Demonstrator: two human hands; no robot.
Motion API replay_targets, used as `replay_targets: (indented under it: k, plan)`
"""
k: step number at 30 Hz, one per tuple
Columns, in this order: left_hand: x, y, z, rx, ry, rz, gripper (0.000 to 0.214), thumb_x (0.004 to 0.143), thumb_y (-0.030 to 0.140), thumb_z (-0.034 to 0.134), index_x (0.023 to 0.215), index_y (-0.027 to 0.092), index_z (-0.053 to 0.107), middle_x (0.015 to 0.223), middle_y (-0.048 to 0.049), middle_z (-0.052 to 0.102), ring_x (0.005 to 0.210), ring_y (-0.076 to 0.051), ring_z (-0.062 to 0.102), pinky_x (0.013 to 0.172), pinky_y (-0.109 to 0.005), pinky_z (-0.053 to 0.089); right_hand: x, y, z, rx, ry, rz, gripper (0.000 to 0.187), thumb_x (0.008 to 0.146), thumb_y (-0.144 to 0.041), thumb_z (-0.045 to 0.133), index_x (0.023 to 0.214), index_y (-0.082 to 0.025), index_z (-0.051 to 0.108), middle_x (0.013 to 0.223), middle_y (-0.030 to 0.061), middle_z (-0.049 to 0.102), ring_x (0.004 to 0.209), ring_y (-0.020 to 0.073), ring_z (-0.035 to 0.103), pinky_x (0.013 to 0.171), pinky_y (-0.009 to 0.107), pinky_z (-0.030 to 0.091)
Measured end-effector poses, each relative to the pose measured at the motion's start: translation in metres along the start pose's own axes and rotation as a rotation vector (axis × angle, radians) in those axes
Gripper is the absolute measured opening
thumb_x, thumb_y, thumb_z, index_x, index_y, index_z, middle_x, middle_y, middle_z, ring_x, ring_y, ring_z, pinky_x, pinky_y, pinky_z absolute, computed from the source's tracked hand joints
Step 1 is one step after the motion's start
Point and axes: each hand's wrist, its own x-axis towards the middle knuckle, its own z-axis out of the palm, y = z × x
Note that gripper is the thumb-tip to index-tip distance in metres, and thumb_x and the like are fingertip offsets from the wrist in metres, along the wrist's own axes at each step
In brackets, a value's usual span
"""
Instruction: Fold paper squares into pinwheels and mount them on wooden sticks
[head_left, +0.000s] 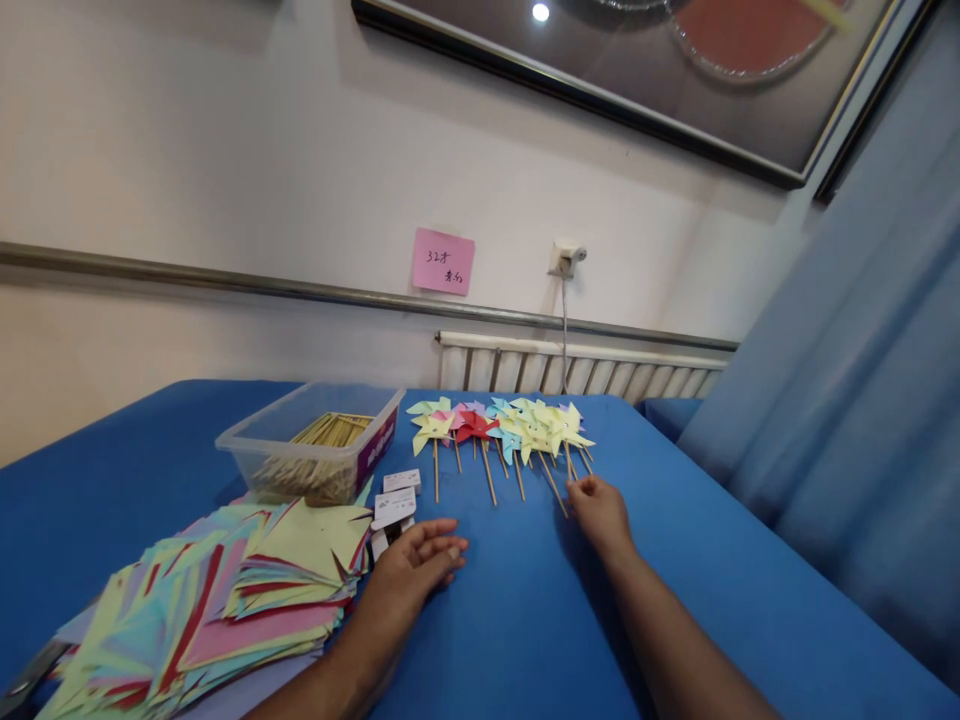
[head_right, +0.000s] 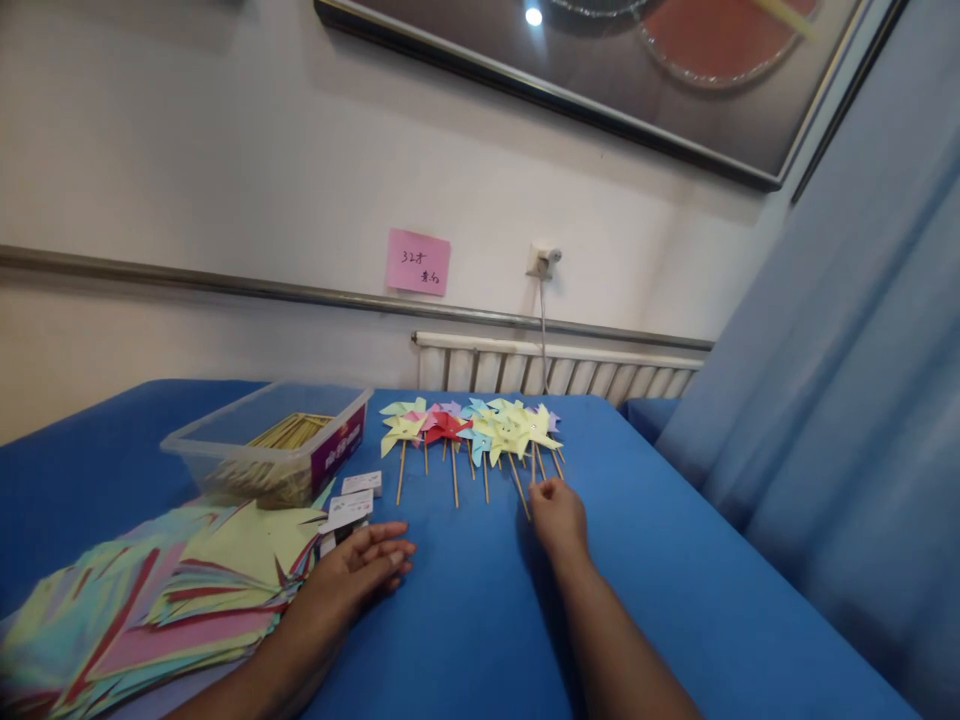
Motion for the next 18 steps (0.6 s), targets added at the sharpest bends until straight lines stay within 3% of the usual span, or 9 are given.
replay_targets:
  k: [3,8,18]
  plan:
    - [0.001,-0.001,-0.001,0.002,-0.019,-0.001,0.037,0.056,0.030,0.075,0.088,0.016,0.062,0.077,-0.0059,0.070,0.063,-0.015,0.063,0.057,-0.025,0.047,0.016,0.014,-0.013,-0.174,0.034,0.056,0.025,0.074,-0.034,0.052,0.056,-0.018,0.059,0.053,0.0045,0.062,0.054,0.0182,0.057,0.049,0.024,0.033]
    - [0.000,-0.002,0.000,0.013,-0.035,-0.001,0.035,0.055,0.030,0.075,0.085,0.016,0.063,0.074,-0.0047,0.070,0.060,-0.014,0.062,0.055,-0.024,0.046,0.022,0.023,-0.010,-0.390,0.031,0.092,0.027,0.076,-0.036,0.051,0.058,-0.019,0.061,0.058,0.0064,0.065,0.057,0.0196,0.058,0.049,0.025,0.030]
    - [-0.003,-0.001,0.000,0.043,-0.071,0.011,0.029,0.058,0.027,0.073,0.084,0.017,0.062,0.073,-0.0037,0.068,0.060,-0.014,0.061,0.056,-0.024,0.045,0.026,0.027,-0.008,-0.507,0.036,0.097,0.028,0.078,-0.041,0.050,0.065,-0.020,0.063,0.068,0.0084,0.067,0.064,0.0204,0.060,0.051,0.026,0.030]
